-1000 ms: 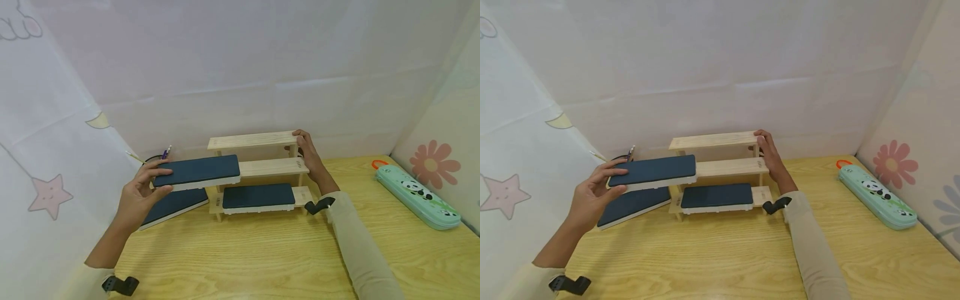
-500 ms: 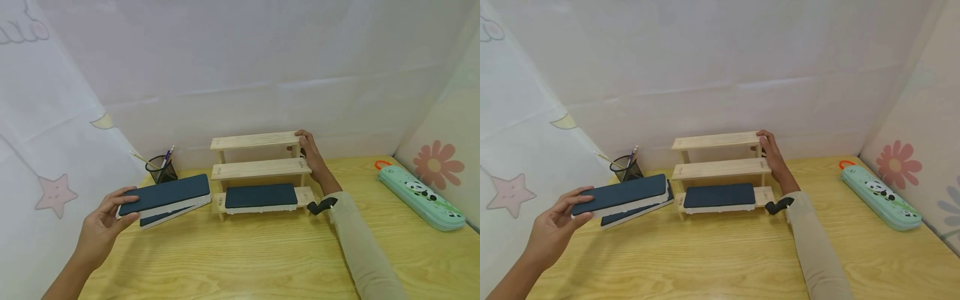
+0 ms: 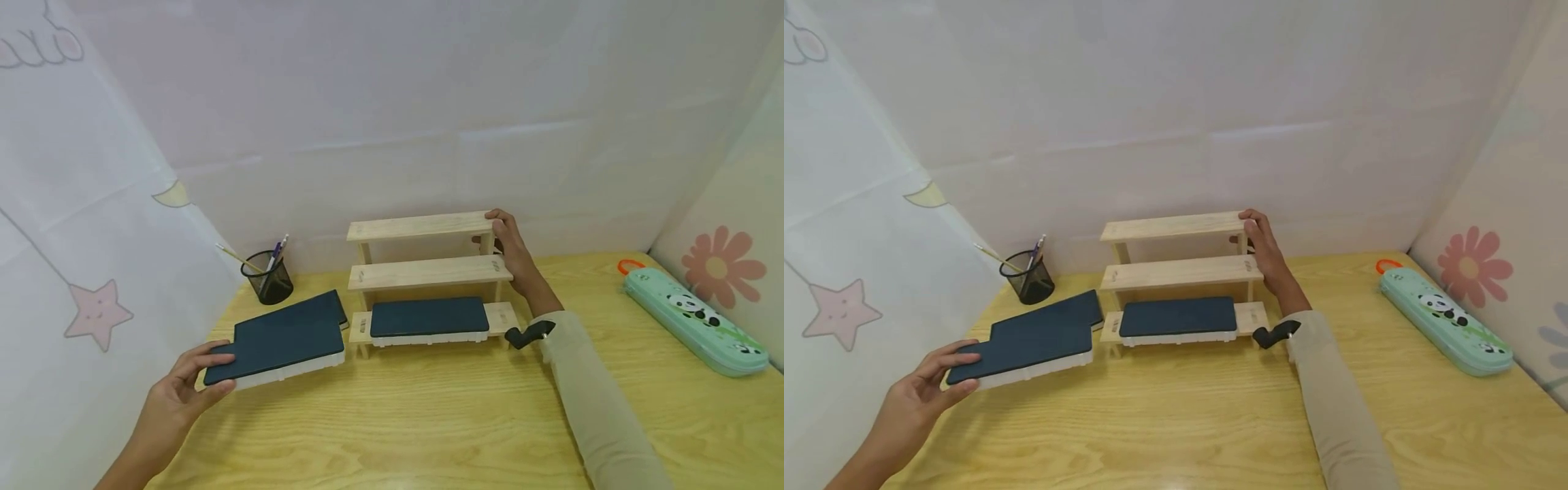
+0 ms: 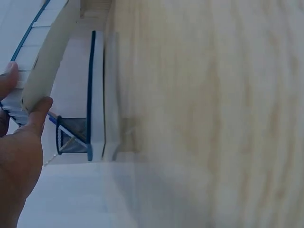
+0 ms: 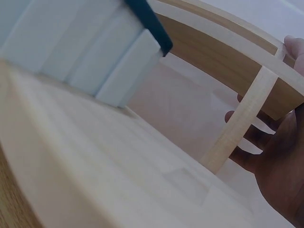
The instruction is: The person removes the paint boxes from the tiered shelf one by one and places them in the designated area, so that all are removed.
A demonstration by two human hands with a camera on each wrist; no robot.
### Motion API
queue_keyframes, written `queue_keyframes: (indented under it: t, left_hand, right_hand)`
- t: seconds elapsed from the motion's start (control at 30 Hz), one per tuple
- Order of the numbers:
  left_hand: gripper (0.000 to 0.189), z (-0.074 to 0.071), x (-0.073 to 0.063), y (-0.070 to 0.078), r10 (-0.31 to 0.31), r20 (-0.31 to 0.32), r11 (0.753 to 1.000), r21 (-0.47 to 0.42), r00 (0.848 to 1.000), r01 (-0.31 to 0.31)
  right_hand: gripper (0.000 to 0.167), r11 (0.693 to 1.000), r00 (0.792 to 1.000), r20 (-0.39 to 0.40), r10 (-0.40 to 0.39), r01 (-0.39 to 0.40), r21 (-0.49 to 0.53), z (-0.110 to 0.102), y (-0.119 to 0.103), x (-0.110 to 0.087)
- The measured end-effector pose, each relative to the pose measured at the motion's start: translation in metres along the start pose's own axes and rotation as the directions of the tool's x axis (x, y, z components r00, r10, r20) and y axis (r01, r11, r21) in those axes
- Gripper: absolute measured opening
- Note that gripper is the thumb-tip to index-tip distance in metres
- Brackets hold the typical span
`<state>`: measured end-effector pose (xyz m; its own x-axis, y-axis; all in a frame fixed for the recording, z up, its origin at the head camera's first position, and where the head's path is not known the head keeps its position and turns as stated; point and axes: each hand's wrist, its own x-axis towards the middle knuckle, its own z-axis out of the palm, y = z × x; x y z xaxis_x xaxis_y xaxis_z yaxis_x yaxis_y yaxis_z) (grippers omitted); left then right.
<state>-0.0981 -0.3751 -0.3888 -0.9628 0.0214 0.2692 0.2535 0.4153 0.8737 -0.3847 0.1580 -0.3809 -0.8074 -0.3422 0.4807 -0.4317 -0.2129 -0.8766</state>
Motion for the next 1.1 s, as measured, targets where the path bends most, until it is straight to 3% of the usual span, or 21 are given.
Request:
queue_keyframes:
  t: [0.1, 0.4, 0.63, 0.87, 0.97, 1.1]
  left_hand:
    - [0.043, 0.004, -0.001, -0.005, -0.018, 0.024, 0.997, 0.073, 1.0, 0.016]
    - [0.038, 0.012, 0.002, -0.012, -0.053, 0.044, 0.983, 0.178, 0.998, 0.045]
    - [0.04, 0.016, 0.011, -0.016, -0.09, 0.037, 0.955, 0.288, 0.995, 0.075]
    - [0.041, 0.018, 0.016, -0.024, -0.1, 0.071, 0.953, 0.293, 0.992, 0.075]
    - [0.039, 0.017, 0.016, -0.027, -0.077, 0.087, 0.944, 0.326, 0.993, 0.045]
    - [0.035, 0.013, 0.016, -0.028, 0.013, 0.133, 0.907, 0.415, 0.991, -0.068]
  right_hand:
    - [0.041, 1.0, 1.0, 0.003, -0.001, 0.001, 0.007, 0.0, 0.0, 0.0]
    - [0.044, 1.0, 1.0, -0.005, 0.002, -0.002, 0.003, 0.001, 0.0, -0.002]
    - [0.042, 1.0, 1.0, -0.006, 0.011, -0.011, -0.003, 0.0, -0.002, 0.0]
    - [0.042, 1.0, 1.0, -0.012, 0.012, -0.013, -0.01, 0.0, -0.001, 0.0]
    - [0.043, 1.0, 1.0, -0.011, 0.012, -0.012, -0.006, 0.0, 0.0, -0.001]
    - [0.043, 1.0, 1.0, -0.006, -0.001, 0.001, 0.002, 0.0, 0.002, -0.001]
